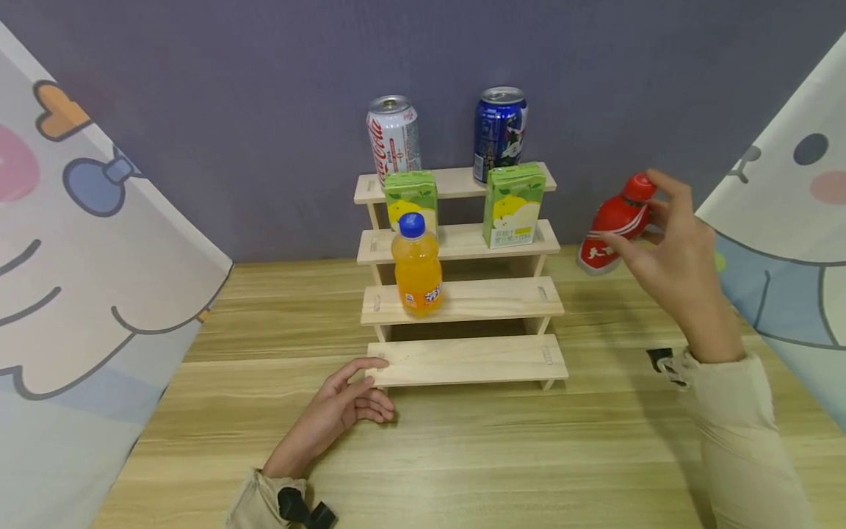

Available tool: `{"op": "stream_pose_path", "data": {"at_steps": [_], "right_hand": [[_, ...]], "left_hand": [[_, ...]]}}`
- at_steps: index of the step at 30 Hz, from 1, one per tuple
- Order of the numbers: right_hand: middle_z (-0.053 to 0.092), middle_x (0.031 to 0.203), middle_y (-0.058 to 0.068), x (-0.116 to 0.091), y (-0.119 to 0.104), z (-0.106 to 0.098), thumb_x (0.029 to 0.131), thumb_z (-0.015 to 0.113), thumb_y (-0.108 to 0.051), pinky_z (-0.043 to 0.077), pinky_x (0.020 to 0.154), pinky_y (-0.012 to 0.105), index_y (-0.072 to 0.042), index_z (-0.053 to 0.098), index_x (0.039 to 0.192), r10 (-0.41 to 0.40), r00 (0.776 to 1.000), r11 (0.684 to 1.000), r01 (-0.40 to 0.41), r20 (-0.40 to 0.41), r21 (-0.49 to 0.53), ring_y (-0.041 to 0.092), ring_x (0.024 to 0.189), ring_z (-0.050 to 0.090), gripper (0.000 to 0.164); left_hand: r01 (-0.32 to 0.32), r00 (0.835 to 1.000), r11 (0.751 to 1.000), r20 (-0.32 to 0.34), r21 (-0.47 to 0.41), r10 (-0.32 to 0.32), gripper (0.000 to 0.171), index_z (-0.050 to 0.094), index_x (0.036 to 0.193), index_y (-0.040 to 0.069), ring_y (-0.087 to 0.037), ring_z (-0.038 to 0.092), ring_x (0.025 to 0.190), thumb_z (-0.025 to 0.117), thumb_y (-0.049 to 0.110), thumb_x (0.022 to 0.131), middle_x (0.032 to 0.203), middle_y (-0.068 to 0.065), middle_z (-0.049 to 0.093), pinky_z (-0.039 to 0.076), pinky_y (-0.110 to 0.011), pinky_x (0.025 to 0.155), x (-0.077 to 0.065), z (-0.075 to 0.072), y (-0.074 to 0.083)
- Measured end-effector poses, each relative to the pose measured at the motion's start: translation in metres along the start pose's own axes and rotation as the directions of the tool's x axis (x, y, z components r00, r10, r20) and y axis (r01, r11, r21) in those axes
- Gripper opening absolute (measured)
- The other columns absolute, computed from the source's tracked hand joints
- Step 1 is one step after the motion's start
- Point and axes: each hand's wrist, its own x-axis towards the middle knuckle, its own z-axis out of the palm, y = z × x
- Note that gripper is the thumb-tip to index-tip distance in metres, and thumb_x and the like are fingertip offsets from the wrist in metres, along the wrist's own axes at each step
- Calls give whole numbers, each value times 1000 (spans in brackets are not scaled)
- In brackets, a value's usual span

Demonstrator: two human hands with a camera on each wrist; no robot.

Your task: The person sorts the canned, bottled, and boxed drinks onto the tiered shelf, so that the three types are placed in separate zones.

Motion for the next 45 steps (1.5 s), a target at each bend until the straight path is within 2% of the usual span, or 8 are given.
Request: {"op": "stream_pose_path", "data": {"at_steps": [6, 16, 21, 27, 34, 37, 42, 45], "right_hand": [[64, 125, 25, -3, -17, -4, 74, 86, 1, 43, 80, -1, -28, 32, 151, -16, 999, 1000, 16, 29, 3, 39, 100, 67, 98], [65, 123, 27, -9, -46, -5, 70, 87, 7, 43, 81, 0, -22, 34, 151, -81, 994, 996, 77, 73, 48, 45, 98, 68, 101], [66, 123, 26, -13, -52, 2, 70, 87, 8, 42, 84, 0, -19, 32, 152, -138, 985, 990, 132, 106, 57, 41, 95, 70, 102], [65, 125, 24, -18, -56, 16, 71, 86, 8, 42, 88, 1, -12, 31, 152, -187, 970, 981, 176, 153, 83, 35, 102, 69, 100], [65, 127, 22, -22, -60, 29, 70, 87, 6, 44, 90, 4, -11, 33, 151, -228, 963, 970, 211, 147, 124, 34, 109, 67, 99], [65, 127, 21, -23, -61, 33, 70, 87, 6, 48, 90, 9, -11, 33, 152, -235, 961, 967, 215, 146, 140, 33, 110, 67, 99], [63, 130, 19, -25, -63, 39, 72, 87, 3, 55, 88, 29, -13, 33, 154, -238, 960, 968, 221, 148, 123, 32, 110, 66, 100], [63, 131, 18, -26, -65, 43, 73, 87, 2, 56, 86, 35, -14, 34, 154, -243, 960, 966, 227, 137, 125, 32, 110, 66, 99]], "left_hand": [[4, 1000, 1000, 2, -1, -4, 38, 39, 146, 2, -31, 72, 93, 35, 11, 110, 101, -23, 72, 60, -43, 81, 0, -1, 0], [7, 1000, 1000, -3, 14, -7, 38, 39, 146, 2, -32, 72, 94, 34, 11, 110, 101, -23, 72, 60, -43, 81, -1, -2, -2], [5, 1000, 1000, 1, 15, -5, 38, 38, 147, 2, -32, 72, 94, 33, 11, 110, 101, -22, 72, 60, -43, 82, -1, -3, -2], [5, 1000, 1000, 6, 6, -5, 38, 37, 147, 1, -33, 72, 94, 32, 10, 110, 102, -23, 72, 60, -44, 82, -1, -3, -2], [4, 1000, 1000, 8, 6, -4, 38, 37, 147, 1, -32, 72, 94, 32, 10, 110, 102, -23, 72, 60, -43, 82, -1, -2, -1], [3, 1000, 1000, 8, 9, -3, 38, 37, 147, 1, -32, 72, 94, 32, 10, 110, 102, -23, 72, 60, -43, 82, -1, -2, -1], [4, 1000, 1000, 7, 9, -4, 38, 37, 147, 1, -32, 72, 94, 32, 10, 110, 102, -23, 72, 60, -44, 82, -1, -1, 0], [10, 1000, 1000, 8, 11, -10, 39, 36, 147, 1, -32, 71, 94, 32, 11, 110, 102, -23, 72, 60, -43, 82, 0, -1, 0]]}}
